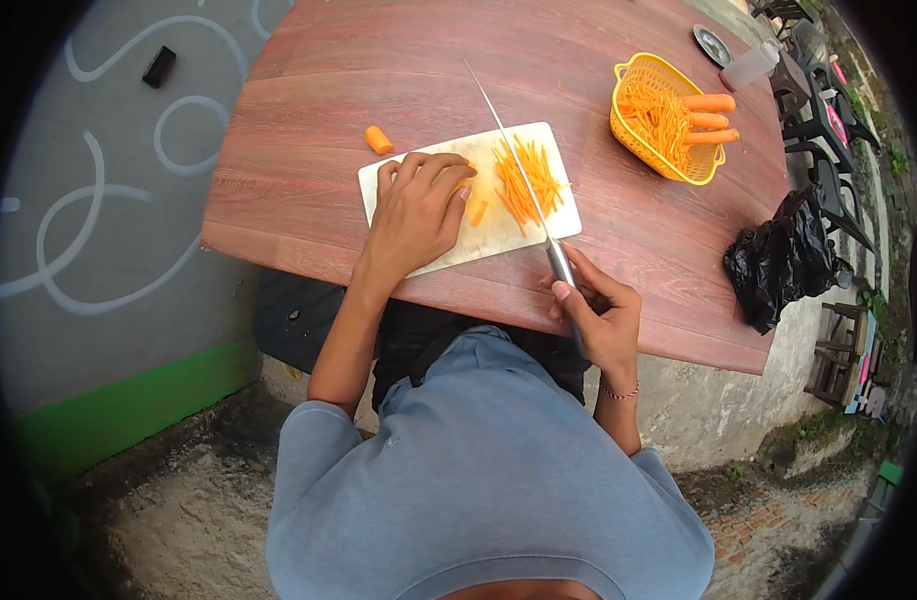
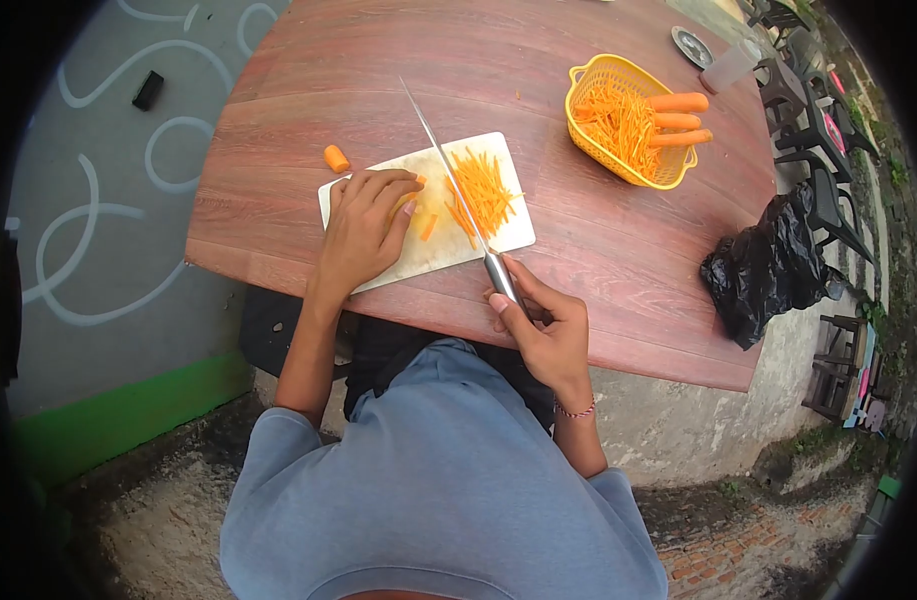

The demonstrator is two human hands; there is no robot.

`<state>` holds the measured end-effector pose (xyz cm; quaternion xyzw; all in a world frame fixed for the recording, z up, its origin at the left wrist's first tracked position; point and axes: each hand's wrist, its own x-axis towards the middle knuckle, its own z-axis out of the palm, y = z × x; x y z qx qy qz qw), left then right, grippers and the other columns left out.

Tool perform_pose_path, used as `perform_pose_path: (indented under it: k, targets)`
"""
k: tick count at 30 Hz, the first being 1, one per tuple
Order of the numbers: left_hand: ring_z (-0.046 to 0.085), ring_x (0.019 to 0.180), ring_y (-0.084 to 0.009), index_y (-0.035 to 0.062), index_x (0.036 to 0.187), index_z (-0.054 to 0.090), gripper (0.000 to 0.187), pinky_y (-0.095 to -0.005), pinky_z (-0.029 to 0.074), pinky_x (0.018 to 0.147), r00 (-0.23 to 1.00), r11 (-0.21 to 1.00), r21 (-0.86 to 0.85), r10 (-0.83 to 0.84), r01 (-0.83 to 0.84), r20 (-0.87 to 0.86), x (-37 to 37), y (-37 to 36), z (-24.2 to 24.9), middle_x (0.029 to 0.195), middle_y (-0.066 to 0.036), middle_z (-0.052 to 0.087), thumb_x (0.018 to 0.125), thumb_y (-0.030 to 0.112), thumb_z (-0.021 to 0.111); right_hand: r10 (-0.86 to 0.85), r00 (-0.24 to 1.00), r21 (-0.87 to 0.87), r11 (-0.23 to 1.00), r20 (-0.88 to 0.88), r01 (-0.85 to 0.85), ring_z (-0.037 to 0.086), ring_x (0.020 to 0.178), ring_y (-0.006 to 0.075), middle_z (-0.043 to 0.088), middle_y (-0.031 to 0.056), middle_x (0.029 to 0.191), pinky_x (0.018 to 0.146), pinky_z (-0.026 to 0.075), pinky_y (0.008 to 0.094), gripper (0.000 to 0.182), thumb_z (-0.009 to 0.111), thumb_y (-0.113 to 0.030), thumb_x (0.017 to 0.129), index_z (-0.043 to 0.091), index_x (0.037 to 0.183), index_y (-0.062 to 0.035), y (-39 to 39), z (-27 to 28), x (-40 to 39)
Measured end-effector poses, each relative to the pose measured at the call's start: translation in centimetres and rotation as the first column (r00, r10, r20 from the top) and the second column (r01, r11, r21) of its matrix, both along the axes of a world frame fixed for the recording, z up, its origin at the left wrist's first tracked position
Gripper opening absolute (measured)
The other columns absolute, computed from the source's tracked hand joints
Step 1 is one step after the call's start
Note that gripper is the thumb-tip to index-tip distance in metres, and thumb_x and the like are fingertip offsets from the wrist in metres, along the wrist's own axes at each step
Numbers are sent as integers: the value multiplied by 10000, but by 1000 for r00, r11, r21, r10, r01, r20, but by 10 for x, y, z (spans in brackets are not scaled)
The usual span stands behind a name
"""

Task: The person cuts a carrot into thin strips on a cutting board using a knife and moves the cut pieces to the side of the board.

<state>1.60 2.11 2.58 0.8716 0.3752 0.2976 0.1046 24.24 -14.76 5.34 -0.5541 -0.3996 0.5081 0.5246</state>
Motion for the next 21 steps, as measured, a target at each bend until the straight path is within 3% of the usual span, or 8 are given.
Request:
perform_pose_path:
  k: [1,2,4,8,10,15,17,21]
  targets:
    - [620,1198,-272,98,1131,790,235,-507,372,1069,1000,995,103,3,-3,6,-2,6,-1,1276,-52,740,980,262,714,8,1000,-4,1000,7,-8,699,864,93,787,137,1116,742,581,234,503,731,17,999,607,1486,29,0,0,0]
    - [620,1198,-272,98,1131,790,235,-507,372,1069,1000,995,102,7,-7,8,-5,8,-3,1276,-52,740,980,262,714,18,1000,-9,1000,13,-18,701,874,94,787,137,1120,745,582,235,502,731,16,999,607,1485,31,0,-1,-1]
    - [588,1308,-279,122,1262,778,298,-518,348,1136,984,986,142,-68,92,-165,-11,11,-6,1387,-52,722,1012,251,680,21,1000,-2,1000,4,-21,702,879,94,787,136,1123,746,582,234,499,732,14,999,609,1482,32,0,-1,-3]
    - [572,1341,-277,122,1299,773,347,-533,345,1153,966,983,172,-15,62,-259,-31,4,-10,1414,-34,713,1007,294,700,28,999,-2,1000,19,-28,704,900,94,788,131,1133,750,583,231,492,734,5,1001,613,1477,35,-1,-1,-2]
    - [568,1344,-262,87,1243,792,360,-560,335,1157,956,977,210,78,-17,-284,-40,0,-6,1362,-46,736,1001,338,703,21,1000,-16,1000,23,-20,703,877,89,788,122,1119,728,580,229,491,735,0,1002,614,1477,33,-1,-2,-4]
    - [597,1293,-272,78,1166,807,292,-566,338,1163,982,970,232,106,-68,-155,-30,-24,7,1299,-42,748,968,283,743,61,998,-111,992,7,-60,694,774,78,778,85,1057,639,561,223,490,731,-34,1016,609,1487,22,-2,6,-5]
    - [611,1269,-272,82,1117,810,240,-567,349,1158,997,991,120,-56,63,-60,-24,-30,4,1228,-32,751,933,232,773,65,997,-198,979,39,-56,682,704,83,761,60,1001,584,548,227,479,708,-72,1042,600,1501,10,-4,13,-12]
    - [622,1255,-261,83,1087,807,218,-570,359,1152,998,994,88,-58,61,-38,-15,-34,-11,1170,-21,746,911,210,787,81,997,-280,957,10,-74,701,710,107,763,69,1007,580,564,241,474,664,-100,1071,574,1525,2,-10,12,-19]
